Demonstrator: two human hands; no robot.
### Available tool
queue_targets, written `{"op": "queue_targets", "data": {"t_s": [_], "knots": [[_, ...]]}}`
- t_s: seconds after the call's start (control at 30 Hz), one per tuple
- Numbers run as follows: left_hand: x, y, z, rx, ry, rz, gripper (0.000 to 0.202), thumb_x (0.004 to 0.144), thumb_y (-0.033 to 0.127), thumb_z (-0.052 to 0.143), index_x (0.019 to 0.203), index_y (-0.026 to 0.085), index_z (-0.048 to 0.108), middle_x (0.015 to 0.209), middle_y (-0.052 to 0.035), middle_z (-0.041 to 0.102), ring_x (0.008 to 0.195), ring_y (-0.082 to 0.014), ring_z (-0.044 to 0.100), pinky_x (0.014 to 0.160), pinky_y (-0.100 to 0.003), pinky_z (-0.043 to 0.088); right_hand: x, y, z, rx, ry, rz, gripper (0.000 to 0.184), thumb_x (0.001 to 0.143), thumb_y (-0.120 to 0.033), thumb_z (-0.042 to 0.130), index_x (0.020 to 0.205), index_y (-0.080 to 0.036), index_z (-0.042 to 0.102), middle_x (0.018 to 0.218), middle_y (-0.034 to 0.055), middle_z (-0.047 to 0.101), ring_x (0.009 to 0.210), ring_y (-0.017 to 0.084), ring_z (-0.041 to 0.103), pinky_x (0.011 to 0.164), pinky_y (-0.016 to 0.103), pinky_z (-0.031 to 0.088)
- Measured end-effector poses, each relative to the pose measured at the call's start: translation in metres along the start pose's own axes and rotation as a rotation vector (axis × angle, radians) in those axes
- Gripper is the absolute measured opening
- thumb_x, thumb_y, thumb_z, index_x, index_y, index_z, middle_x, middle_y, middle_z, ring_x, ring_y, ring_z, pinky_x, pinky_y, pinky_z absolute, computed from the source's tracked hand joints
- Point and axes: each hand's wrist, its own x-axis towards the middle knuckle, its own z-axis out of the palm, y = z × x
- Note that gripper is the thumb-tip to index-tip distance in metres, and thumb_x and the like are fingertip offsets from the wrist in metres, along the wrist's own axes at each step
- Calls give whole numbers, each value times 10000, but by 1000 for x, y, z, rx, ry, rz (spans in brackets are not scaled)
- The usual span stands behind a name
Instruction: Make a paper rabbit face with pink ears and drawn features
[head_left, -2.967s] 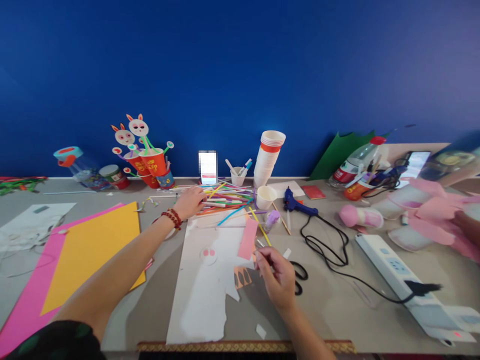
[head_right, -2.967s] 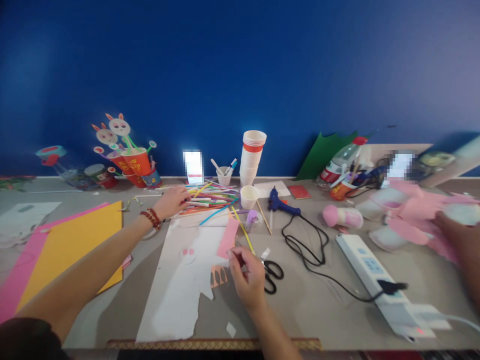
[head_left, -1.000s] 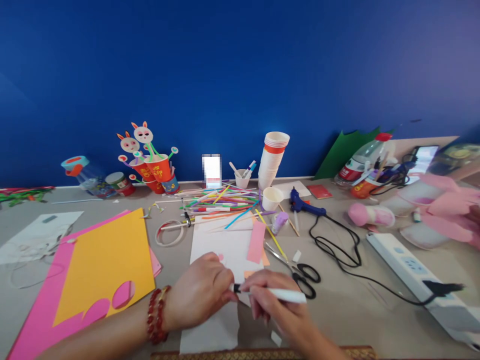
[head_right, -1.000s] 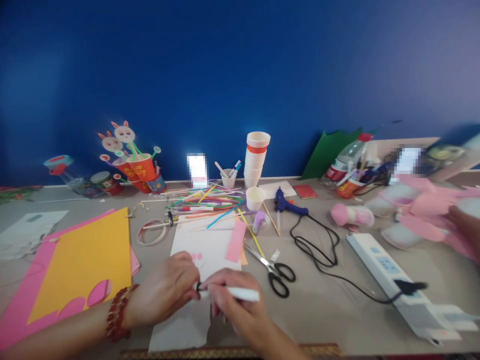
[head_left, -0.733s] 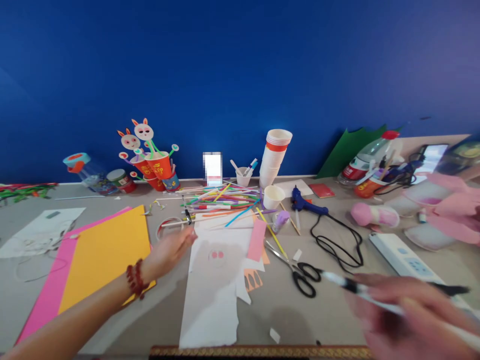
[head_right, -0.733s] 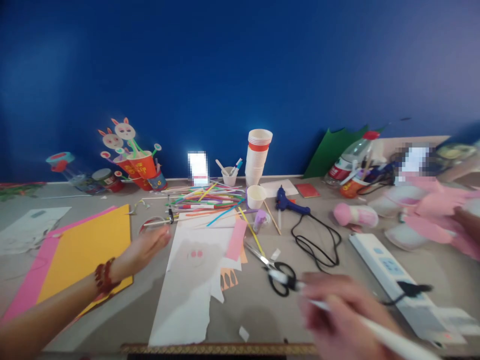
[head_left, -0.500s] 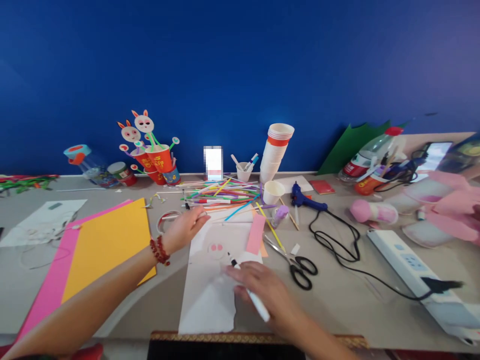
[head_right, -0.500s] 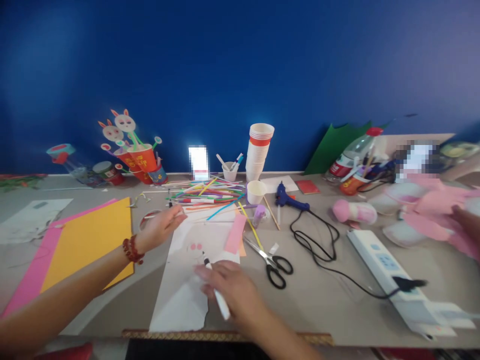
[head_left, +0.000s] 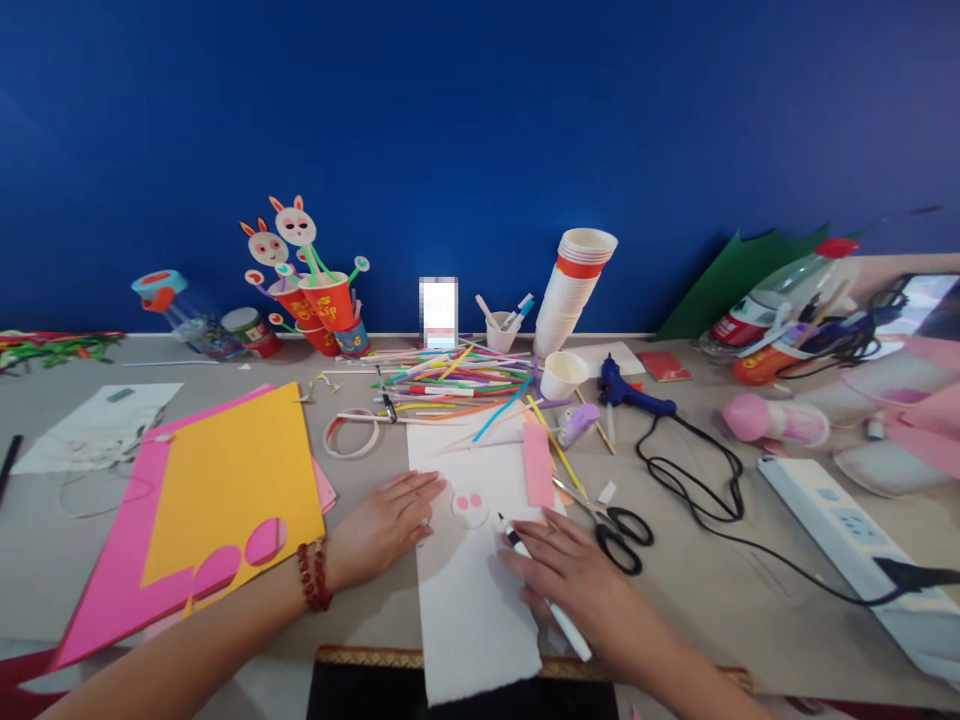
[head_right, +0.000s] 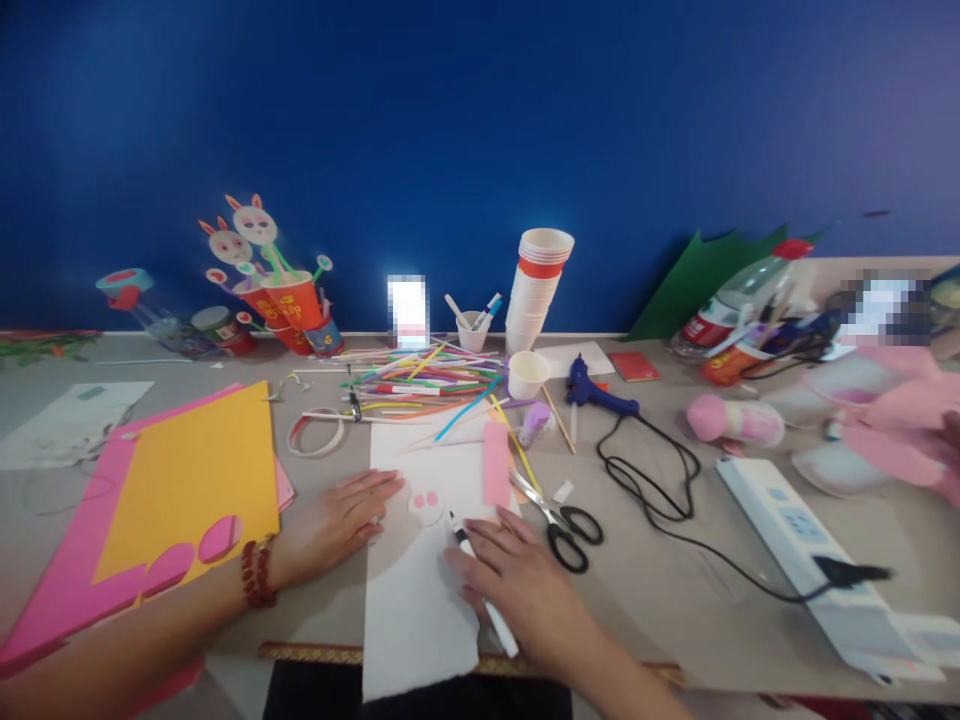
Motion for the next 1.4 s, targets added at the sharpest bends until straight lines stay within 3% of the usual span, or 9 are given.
{"op": "queue_targets", "data": {"t_s": [0.13,0.23,0.3,0.4,0.53,0.77,1.13,1.4], "knots": [[11,9,-3,-78,67,20,226,992,228,429,1179,190,549,1329,-98,605,1269,-222,530,1070,-415,448,0,-1,-15,162,63,45,324,943,-270,556,1256,-227,622,1079,107,732,1025,266,657,984,464,471],[26,10,-5,-152,139,-86,198,1001,213,390,1109,177,551,1114,-95,671,1067,-212,613,933,-372,517,19,-5,-19,515,159,253,274,966,-275,479,1166,-214,657,992,89,741,862,211,681,776,325,542],[38,8,-4,-151,147,-169,217,1002,193,356,1100,173,549,1016,-90,664,973,-219,612,853,-368,522,39,-6,-14,761,163,409,242,950,-262,468,1051,-196,678,791,44,726,633,159,644,576,250,506],[50,2,-1,-161,133,-238,206,999,211,368,1071,180,558,988,-82,655,950,-222,600,843,-366,493,67,-3,-1,934,203,488,129,852,-211,540,834,-176,663,745,35,705,596,138,596,505,214,433],[56,-7,0,-215,47,-212,195,1005,274,414,926,198,575,910,-39,657,880,-194,592,818,-330,442,81,7,18,957,238,488,50,803,-167,558,816,-192,599,694,-9,641,550,111,519,485,199,373],[57,-13,-7,-175,-87,-67,242,990,362,474,844,189,559,824,-24,627,841,-193,549,754,-325,361,70,15,34,907,344,413,89,821,-174,555,735,-186,569,666,-15,546,568,117,463,504,225,335],[53,-15,-8,-154,-90,2,212,958,364,515,837,191,537,834,-37,604,846,-203,518,758,-334,339,69,17,36,899,293,433,105,855,-192,557,752,-191,578,665,-25,541,540,111,421,481,230,290],[54,-14,-9,-156,-83,-6,224,966,363,497,824,192,526,832,-28,595,846,-202,518,779,-338,355,70,14,36,903,300,413,86,841,-177,547,761,-196,574,703,-4,599,581,132,473,545,250,358]]}}
